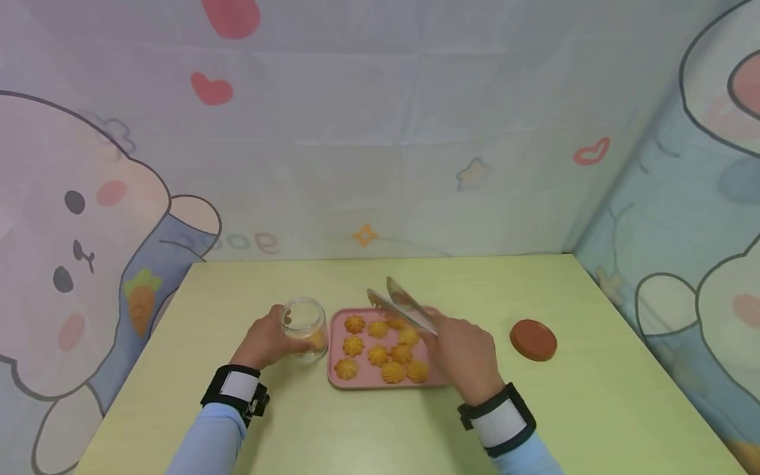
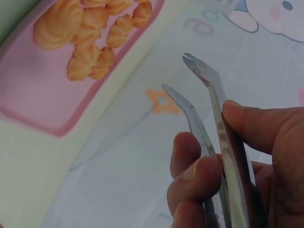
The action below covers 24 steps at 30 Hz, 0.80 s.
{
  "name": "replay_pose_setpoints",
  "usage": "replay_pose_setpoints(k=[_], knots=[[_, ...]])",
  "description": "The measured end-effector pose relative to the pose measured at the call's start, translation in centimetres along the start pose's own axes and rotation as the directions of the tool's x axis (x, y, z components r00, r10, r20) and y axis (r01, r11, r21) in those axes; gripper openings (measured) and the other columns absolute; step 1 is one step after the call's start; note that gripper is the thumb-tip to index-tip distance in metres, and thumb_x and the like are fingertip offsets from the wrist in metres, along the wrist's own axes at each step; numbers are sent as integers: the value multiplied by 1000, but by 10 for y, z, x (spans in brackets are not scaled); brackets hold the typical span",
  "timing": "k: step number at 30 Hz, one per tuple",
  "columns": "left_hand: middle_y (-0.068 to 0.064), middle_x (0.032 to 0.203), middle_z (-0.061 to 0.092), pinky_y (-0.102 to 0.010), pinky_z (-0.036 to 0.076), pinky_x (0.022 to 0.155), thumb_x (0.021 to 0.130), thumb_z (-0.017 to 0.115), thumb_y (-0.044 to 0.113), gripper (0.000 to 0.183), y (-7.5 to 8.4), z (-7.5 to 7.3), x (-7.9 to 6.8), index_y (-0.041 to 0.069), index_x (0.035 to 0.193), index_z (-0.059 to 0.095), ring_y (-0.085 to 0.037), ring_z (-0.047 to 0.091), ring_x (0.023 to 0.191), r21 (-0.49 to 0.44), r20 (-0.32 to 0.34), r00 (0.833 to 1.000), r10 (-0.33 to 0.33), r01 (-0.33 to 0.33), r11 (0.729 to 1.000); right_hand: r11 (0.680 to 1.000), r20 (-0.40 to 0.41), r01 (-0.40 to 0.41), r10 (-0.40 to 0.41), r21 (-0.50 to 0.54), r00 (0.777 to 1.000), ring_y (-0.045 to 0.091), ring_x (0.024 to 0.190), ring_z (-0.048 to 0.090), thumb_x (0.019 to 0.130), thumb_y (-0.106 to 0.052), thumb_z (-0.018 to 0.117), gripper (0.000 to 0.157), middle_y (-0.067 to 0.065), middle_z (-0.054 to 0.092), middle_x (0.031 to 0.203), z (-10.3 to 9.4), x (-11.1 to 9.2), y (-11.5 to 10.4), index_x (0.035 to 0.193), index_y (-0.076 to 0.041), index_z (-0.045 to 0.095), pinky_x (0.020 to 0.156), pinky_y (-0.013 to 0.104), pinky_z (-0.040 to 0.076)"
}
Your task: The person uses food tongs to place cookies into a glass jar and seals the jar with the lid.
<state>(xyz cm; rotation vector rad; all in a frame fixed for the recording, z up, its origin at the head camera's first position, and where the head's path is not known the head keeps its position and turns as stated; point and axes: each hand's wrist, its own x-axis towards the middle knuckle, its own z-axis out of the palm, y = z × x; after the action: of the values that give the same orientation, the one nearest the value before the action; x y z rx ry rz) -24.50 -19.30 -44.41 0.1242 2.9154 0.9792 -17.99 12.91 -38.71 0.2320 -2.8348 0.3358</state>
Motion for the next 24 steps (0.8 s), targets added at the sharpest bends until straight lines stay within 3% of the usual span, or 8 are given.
replay_pose_setpoints(k=[3,7,11,24], knots=[[-29,113,61,-51,50,83,63,83,44,95,0,-1,0,-11,129,39,-35,58,93,2,1,1000,5,-6,1000,1000,12,-11,11,-4,1000,17,40,45,82,-34,72,44,3,51,49,-1,-3,5,124,-21,65,31,29,30],[-29,113,61,-51,50,82,63,83,45,95,-1,0,0,-10,128,40,-34,58,93,3,-2,1000,10,-10,1000,999,25,-48,48,-7,999,19,43,48,82,-35,72,31,4,53,51,-1,-8,12,104,-13,71,32,31,33],[-29,114,61,-51,50,83,62,83,46,97,-3,0,2,-10,129,40,-34,58,94,8,-5,1000,11,-11,1000,998,31,-67,67,2,997,21,46,50,82,-33,71,25,6,57,54,-1,-13,18,85,-8,68,34,33,35],[-30,114,61,-52,50,83,63,83,46,96,-2,0,2,-10,128,40,-35,58,94,16,2,1000,10,-10,1000,995,65,-102,102,-10,993,18,43,47,83,-31,70,24,5,54,53,7,-26,29,81,-8,66,34,32,32]])
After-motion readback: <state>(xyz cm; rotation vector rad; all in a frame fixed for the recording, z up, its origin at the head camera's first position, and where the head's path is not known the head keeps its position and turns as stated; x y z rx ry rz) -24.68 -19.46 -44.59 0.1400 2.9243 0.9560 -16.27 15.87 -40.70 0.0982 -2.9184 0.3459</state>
